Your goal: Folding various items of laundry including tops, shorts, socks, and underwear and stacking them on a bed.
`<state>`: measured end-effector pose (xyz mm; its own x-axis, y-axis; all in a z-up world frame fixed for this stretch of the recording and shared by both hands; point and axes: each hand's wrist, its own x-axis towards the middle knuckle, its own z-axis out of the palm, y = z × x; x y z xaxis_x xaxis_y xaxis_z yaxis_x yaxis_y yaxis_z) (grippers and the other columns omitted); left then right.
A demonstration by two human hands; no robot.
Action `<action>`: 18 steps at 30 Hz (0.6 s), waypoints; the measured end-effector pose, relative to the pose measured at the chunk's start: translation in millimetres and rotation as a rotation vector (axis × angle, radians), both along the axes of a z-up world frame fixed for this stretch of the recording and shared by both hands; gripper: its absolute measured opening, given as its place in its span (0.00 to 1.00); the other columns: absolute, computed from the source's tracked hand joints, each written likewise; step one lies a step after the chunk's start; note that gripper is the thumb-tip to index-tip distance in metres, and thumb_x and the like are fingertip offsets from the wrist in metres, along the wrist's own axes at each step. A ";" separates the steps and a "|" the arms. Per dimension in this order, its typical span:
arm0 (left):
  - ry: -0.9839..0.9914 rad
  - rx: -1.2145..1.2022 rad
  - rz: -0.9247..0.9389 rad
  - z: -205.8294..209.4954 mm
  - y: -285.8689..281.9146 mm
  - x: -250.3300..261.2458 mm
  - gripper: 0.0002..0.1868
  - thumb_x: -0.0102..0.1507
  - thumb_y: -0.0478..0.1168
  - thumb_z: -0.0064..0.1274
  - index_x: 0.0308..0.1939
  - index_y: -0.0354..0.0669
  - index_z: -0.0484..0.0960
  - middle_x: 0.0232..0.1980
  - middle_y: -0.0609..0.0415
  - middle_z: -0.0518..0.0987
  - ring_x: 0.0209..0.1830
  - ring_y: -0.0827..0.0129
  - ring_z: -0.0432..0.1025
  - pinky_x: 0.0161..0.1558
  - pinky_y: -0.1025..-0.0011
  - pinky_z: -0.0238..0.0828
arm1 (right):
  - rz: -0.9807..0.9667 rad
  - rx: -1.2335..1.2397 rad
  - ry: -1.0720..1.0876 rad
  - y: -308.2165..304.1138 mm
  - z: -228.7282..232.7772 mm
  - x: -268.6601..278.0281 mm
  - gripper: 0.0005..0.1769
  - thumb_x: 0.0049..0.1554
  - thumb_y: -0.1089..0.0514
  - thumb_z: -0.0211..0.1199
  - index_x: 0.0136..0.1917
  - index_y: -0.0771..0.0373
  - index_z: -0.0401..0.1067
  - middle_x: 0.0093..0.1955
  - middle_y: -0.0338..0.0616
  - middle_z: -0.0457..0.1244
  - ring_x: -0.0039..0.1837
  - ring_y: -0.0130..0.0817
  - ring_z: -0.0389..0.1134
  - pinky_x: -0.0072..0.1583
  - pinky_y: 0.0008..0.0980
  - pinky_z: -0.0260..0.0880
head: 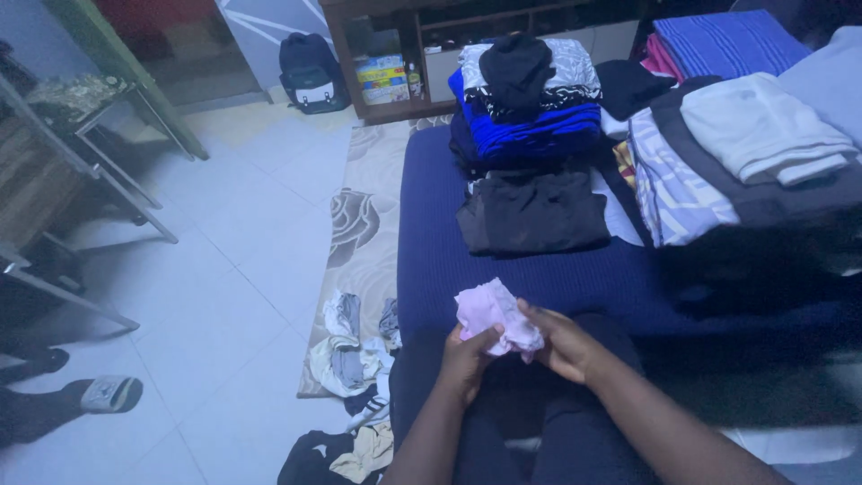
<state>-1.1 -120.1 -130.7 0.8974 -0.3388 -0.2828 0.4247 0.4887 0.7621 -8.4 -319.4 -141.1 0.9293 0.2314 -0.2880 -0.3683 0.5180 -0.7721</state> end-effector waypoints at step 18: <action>-0.689 0.300 -0.305 12.8 -116.4 -5.1 0.29 0.59 0.33 0.63 0.63 0.35 0.73 0.62 0.46 0.79 0.61 0.64 0.74 0.64 0.67 0.71 | -0.680 -0.063 0.002 -98.0 10.2 -48.5 0.31 0.48 0.72 0.59 0.66 0.63 0.68 0.56 0.46 0.71 0.54 0.37 0.75 0.55 0.36 0.78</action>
